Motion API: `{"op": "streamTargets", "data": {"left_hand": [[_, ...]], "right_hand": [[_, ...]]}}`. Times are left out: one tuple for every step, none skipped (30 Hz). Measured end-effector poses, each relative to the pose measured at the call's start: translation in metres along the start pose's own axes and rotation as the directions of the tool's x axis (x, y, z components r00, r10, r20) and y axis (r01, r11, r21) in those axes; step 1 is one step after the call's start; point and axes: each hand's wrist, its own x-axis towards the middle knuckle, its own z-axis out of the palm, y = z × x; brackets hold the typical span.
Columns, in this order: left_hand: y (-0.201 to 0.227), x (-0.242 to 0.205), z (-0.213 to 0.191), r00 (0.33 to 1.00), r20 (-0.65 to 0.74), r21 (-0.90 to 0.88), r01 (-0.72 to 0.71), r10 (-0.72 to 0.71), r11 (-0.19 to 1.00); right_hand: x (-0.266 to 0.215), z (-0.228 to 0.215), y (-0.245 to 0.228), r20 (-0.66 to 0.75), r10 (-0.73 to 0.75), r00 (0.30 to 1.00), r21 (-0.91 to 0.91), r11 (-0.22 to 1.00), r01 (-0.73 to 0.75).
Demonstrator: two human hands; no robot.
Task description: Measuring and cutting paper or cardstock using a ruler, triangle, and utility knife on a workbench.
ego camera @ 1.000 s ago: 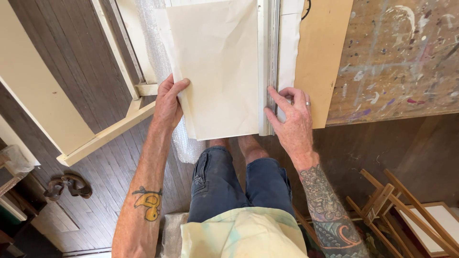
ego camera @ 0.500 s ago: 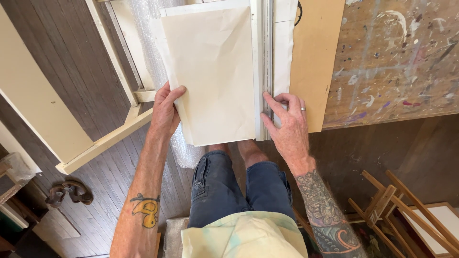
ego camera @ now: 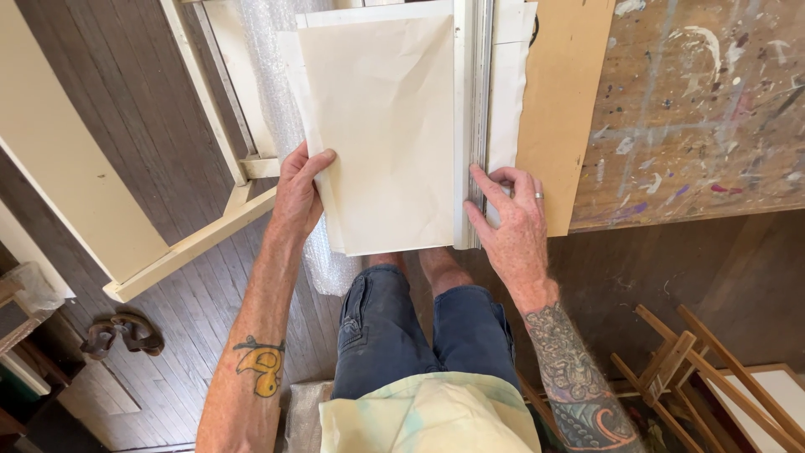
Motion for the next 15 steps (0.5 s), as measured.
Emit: {"op": "streamTargets", "data": {"left_hand": [[0.0005, -0.0007, -0.0003, 1.000, -0.001, 0.007, 0.003, -0.003, 1.000], [0.0010, -0.0013, -0.0006, 1.000, -0.001, 0.015, 0.007, -0.007, 1.000], [-0.0002, -0.0013, -0.0022, 1.000, 0.000, 0.017, 0.007, -0.007, 1.000], [-0.0013, -0.0012, -0.0037, 1.000, -0.006, 0.019, 0.009, -0.009, 1.000], [-0.0025, -0.0007, -0.0048, 1.000, -0.010, 0.021, 0.011, -0.011, 1.000], [-0.0013, -0.0006, -0.0039, 1.000, -0.008, 0.023, 0.012, -0.012, 1.000], [-0.0002, -0.0010, -0.0033, 1.000, -0.008, 0.027, 0.015, -0.015, 1.000], [0.0009, -0.0014, -0.0028, 1.000, -0.008, 0.030, 0.018, -0.018, 0.999], [0.0012, -0.0011, -0.0027, 1.000, -0.007, 0.032, 0.020, -0.020, 0.999], [0.0015, -0.0009, -0.0027, 1.000, -0.011, 0.035, 0.020, -0.019, 0.999], [0.0015, -0.0015, -0.0028, 1.000, -0.015, 0.038, 0.021, -0.020, 0.999], [0.0025, -0.0027, -0.0006, 1.000, -0.015, 0.039, 0.023, -0.023, 0.999], [0.0041, -0.0033, 0.0019, 1.000, -0.021, 0.044, 0.020, -0.019, 0.999], [0.0057, -0.0039, 0.0044, 0.999, -0.028, 0.050, 0.017, -0.016, 0.999], [0.0056, -0.0038, 0.0044, 0.999, -0.025, 0.050, 0.021, -0.019, 0.999]], "right_hand": [[-0.0002, 0.0006, 0.0004, -0.001, -0.001, 1.000, -0.008, 1.000, 0.001], [-0.0004, 0.0012, 0.0008, -0.002, -0.002, 1.000, -0.016, 1.000, 0.002], [-0.0007, 0.0018, 0.0006, -0.003, 0.000, 1.000, -0.014, 1.000, 0.000], [-0.0010, 0.0023, 0.0003, -0.004, -0.001, 1.000, -0.012, 1.000, 0.001], [-0.0011, 0.0025, 0.0003, -0.006, -0.002, 1.000, -0.011, 1.000, 0.002], [-0.0009, 0.0024, 0.0008, -0.008, 0.000, 1.000, -0.011, 1.000, 0.000], [-0.0009, 0.0026, 0.0013, -0.009, -0.004, 1.000, -0.013, 1.000, 0.004], [-0.0009, 0.0028, 0.0017, -0.010, -0.009, 1.000, -0.015, 1.000, 0.009], [-0.0007, 0.0027, 0.0018, -0.011, -0.007, 1.000, -0.014, 1.000, 0.007], [-0.0005, 0.0026, 0.0018, -0.007, -0.007, 1.000, -0.012, 1.000, 0.007], [-0.0010, 0.0025, 0.0017, -0.001, -0.006, 1.000, -0.010, 1.000, 0.006], [-0.0013, 0.0021, 0.0011, -0.001, -0.004, 1.000, -0.009, 1.000, 0.004], [-0.0008, 0.0016, 0.0005, 0.001, -0.003, 1.000, -0.005, 1.000, 0.003], [-0.0003, 0.0011, -0.0001, 0.002, -0.003, 1.000, -0.001, 1.000, 0.003], [-0.0008, 0.0017, 0.0014, 0.002, 0.001, 1.000, -0.003, 1.000, -0.001]]}}
